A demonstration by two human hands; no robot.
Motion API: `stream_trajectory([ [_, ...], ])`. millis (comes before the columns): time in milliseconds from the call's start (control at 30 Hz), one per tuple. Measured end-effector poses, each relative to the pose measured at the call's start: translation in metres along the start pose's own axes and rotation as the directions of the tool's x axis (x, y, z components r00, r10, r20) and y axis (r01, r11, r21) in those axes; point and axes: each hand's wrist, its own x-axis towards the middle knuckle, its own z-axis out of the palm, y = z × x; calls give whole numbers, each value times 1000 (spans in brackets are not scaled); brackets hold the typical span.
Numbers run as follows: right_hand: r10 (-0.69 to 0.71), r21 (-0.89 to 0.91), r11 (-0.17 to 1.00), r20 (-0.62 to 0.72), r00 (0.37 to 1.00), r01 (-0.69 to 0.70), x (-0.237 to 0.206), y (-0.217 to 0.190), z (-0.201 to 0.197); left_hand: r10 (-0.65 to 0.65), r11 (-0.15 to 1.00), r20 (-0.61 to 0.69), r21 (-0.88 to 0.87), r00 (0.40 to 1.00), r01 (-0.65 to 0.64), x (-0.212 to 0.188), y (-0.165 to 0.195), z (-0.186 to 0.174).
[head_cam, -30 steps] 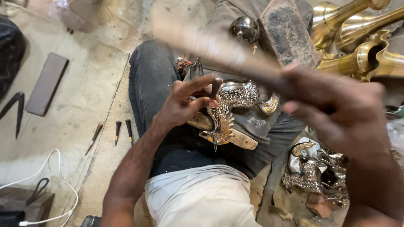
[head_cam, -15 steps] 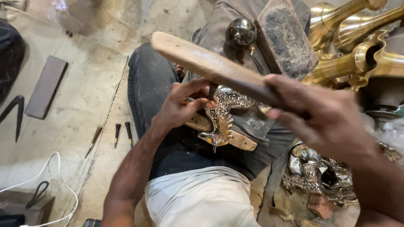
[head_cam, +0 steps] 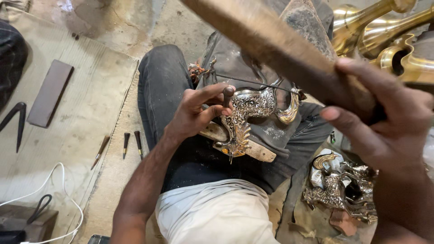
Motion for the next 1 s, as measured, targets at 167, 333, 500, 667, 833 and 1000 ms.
stream_trajectory([
  [167,107,-116,990,206,973,-84,11,-9,12,-11,999,-5,36,1000,11,3,-1,2],
  [333,86,-127,990,166,982,-65,0,3,4,-3,1000,1,16,1000,3,4,-2,0],
  [500,63,-220,975,313,948,8,-9,13,10,-10,999,3,-49,1000,10,2,0,0],
  [667,196,-39,980,98,976,-193,-4,7,14,-46,999,-22,28,999,46,4,1,0],
  [833,144,-162,980,185,972,-114,-5,7,8,13,1000,-3,-18,1000,-13,6,1,1],
  [1000,159,-175,976,155,975,-131,-11,10,1,-45,999,-7,-22,999,45,4,1,-1],
])
